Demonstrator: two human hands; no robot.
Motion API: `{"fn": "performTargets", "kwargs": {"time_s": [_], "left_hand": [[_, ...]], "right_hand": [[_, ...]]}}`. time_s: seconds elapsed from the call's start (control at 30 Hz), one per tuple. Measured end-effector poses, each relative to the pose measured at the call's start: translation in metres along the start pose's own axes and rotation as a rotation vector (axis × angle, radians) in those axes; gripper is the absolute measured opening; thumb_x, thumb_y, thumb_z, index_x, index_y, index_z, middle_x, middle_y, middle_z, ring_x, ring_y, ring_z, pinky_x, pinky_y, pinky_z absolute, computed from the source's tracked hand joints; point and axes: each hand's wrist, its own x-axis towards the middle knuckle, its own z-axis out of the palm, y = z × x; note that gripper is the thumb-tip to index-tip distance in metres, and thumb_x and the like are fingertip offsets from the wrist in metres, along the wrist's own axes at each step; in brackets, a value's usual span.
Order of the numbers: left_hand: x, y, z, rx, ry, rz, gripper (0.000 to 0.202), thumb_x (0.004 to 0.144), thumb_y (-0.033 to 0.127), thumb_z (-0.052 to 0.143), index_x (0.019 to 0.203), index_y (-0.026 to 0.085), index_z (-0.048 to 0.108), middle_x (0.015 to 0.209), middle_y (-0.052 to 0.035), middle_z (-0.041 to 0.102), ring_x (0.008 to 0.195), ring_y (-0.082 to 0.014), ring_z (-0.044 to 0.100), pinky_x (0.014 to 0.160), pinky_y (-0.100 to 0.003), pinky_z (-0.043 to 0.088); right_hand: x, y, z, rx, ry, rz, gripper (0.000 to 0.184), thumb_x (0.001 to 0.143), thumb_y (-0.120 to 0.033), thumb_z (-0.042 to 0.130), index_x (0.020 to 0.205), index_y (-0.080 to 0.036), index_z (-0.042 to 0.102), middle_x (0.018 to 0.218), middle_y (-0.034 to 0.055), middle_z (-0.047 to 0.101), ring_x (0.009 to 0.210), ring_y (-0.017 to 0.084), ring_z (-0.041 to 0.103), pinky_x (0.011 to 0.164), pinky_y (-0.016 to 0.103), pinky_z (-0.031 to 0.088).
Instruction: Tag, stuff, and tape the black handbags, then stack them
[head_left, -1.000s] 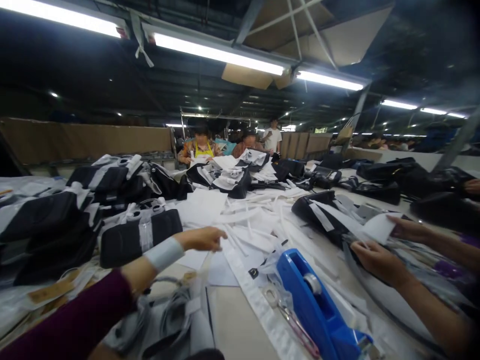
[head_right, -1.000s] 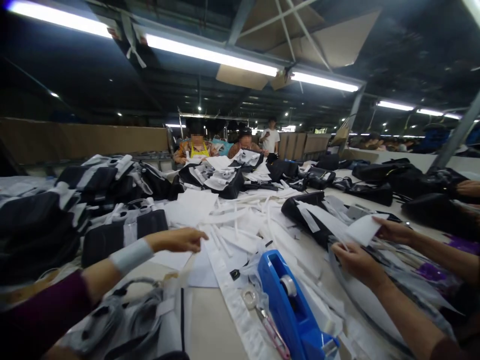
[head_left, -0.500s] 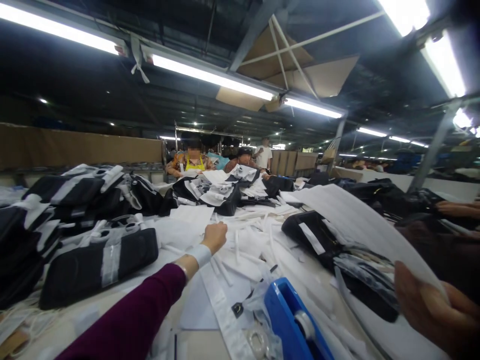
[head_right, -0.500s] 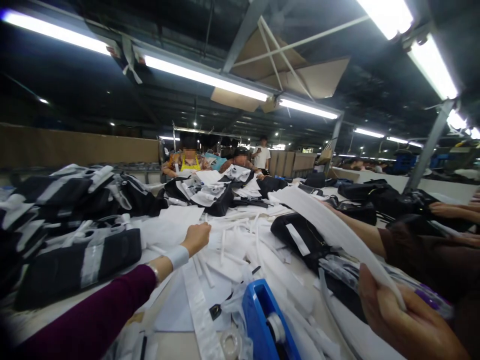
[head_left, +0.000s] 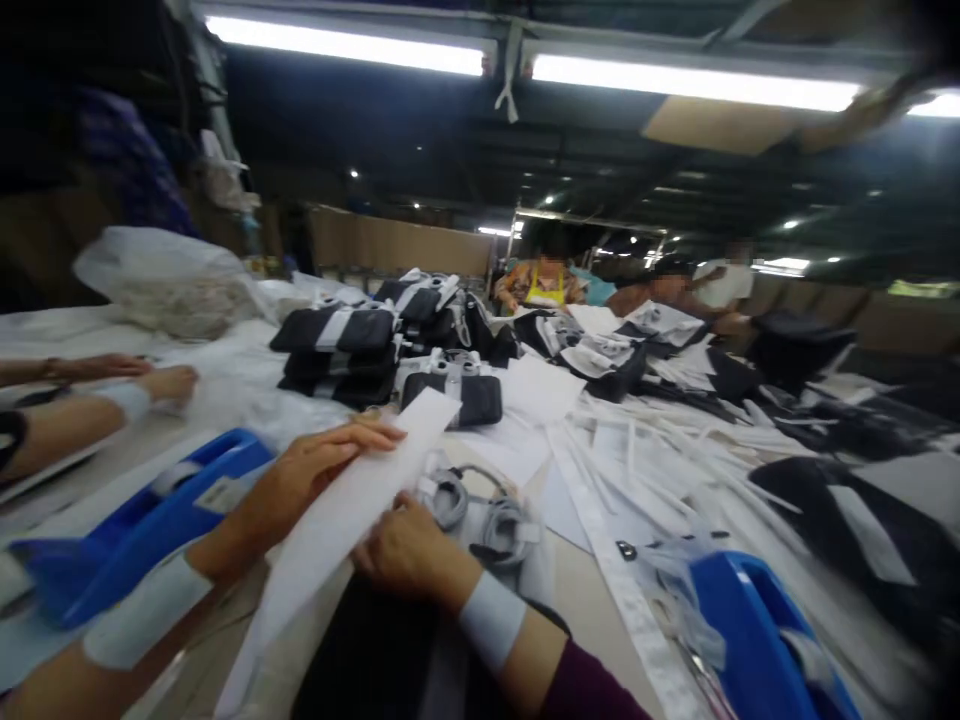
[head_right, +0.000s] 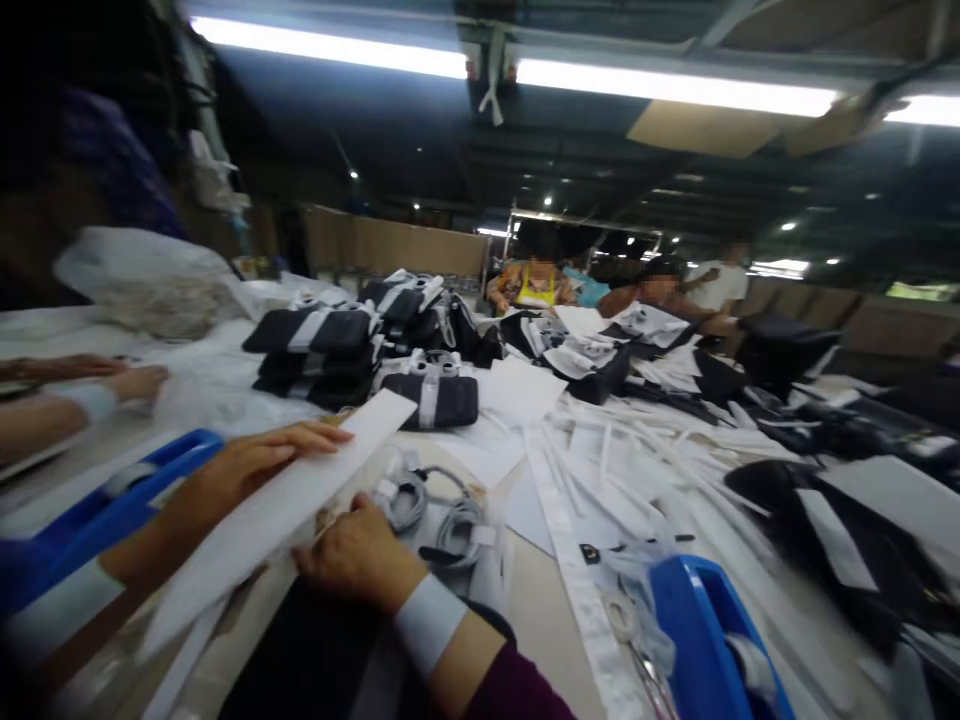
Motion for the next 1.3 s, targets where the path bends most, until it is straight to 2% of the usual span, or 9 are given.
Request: {"fn": "performTargets", "kwargs": {"time_s": [0.1,0.27,0.4,0.6,0.83,0.97,1.1,1.2,1.3], "left_hand": [[-0.056,-0.025,-0.025,-0.067,0.137,-0.147,0.031,0.082,0.033,0.062,0.111,0.022,0.065,0.123,-0.007,0.061,0.116,-0.0293,0.056,0.098,-0.038,0.045],[-0.107,-0.045,-0.025,-0.369,0.379,-0.2,0.084,0.067,0.024,0.075,0.141,0.031,0.034,0.151,-0.0067,0.036,0.119,-0.0281,0.054,0.09,-0.033,0.05],[-0.126,-0.06,-0.02,-0.589,0.337,-0.411,0.074,0.059,0.017,0.068,0.13,0.021,0.049,0.124,-0.009,0.062,0.095,-0.0246,0.064,0.073,-0.029,0.051],[-0.137,-0.072,-0.004,-0.885,0.347,-0.523,0.043,0.058,0.012,0.052,0.099,0.007,0.066,0.102,-0.0152,0.071,0.099,-0.0285,0.063,0.085,-0.037,0.051],[-0.141,-0.073,-0.015,-0.913,0.182,-0.475,0.061,0.069,0.009,0.05,0.13,0.017,0.047,0.101,-0.0107,0.072,0.088,-0.0238,0.067,0.09,-0.042,0.049],[-0.141,-0.073,-0.021,-1.05,0.076,-0.556,0.033,0.088,0.036,0.052,0.114,0.017,0.059,0.1,-0.0102,0.067,0.096,-0.0243,0.063,0.096,-0.043,0.047],[-0.138,-0.078,-0.011,-0.986,0.151,-0.604,0.046,0.092,0.058,0.042,0.1,0.019,0.064,0.095,-0.0061,0.061,0.078,-0.0161,0.057,0.078,-0.032,0.052],[-0.133,-0.082,-0.003,-0.972,0.24,-0.594,0.039,0.089,0.049,0.054,0.114,0.021,0.063,0.097,-0.0043,0.059,0.075,-0.0122,0.055,0.071,-0.024,0.051],[-0.126,-0.084,0.001,-0.96,0.217,-0.583,0.077,0.075,0.028,0.073,0.143,0.036,0.038,0.106,-0.0021,0.058,0.081,-0.0139,0.06,0.075,-0.027,0.053]], "right_hand": [[0.001,0.005,0.005,-0.026,-0.038,-0.024,0.045,0.1,-0.033,0.033,0.075,-0.014,0.065,0.078,0.008,0.073,0.072,0.018,0.063,0.093,0.039,0.033],[-0.001,0.003,0.003,0.042,-0.023,-0.052,0.043,0.101,-0.028,0.033,0.067,-0.016,0.058,0.07,0.0032,0.069,0.068,0.014,0.059,0.092,0.037,0.031],[-0.002,0.002,-0.001,0.062,0.003,-0.06,0.042,0.101,-0.026,0.032,0.065,-0.017,0.051,0.067,0.0004,0.064,0.064,0.012,0.054,0.091,0.036,0.031],[-0.003,0.003,-0.009,0.121,0.003,-0.071,0.041,0.102,-0.024,0.025,0.066,-0.019,0.043,0.065,-0.0011,0.057,0.063,0.012,0.047,0.092,0.037,0.032],[-0.006,0.007,-0.017,0.252,-0.027,-0.058,0.04,0.102,-0.024,0.022,0.068,-0.02,0.041,0.067,-0.0012,0.054,0.067,0.013,0.048,0.094,0.039,0.032],[-0.009,0.012,-0.021,0.334,-0.002,-0.062,0.04,0.102,-0.024,0.021,0.072,-0.02,0.047,0.07,-0.0007,0.056,0.069,0.014,0.05,0.096,0.042,0.031],[-0.012,0.017,-0.025,0.384,0.012,-0.07,0.038,0.101,-0.023,0.021,0.076,-0.021,0.05,0.071,-0.0007,0.056,0.071,0.015,0.051,0.098,0.044,0.03],[-0.015,0.019,-0.028,0.427,0.027,-0.062,0.037,0.101,-0.023,0.022,0.076,-0.021,0.05,0.073,-0.0006,0.057,0.072,0.015,0.052,0.099,0.045,0.029],[-0.017,0.019,-0.032,0.465,0.031,-0.046,0.038,0.1,-0.023,0.023,0.077,-0.021,0.052,0.074,0.0001,0.058,0.074,0.016,0.053,0.1,0.046,0.029]]}}
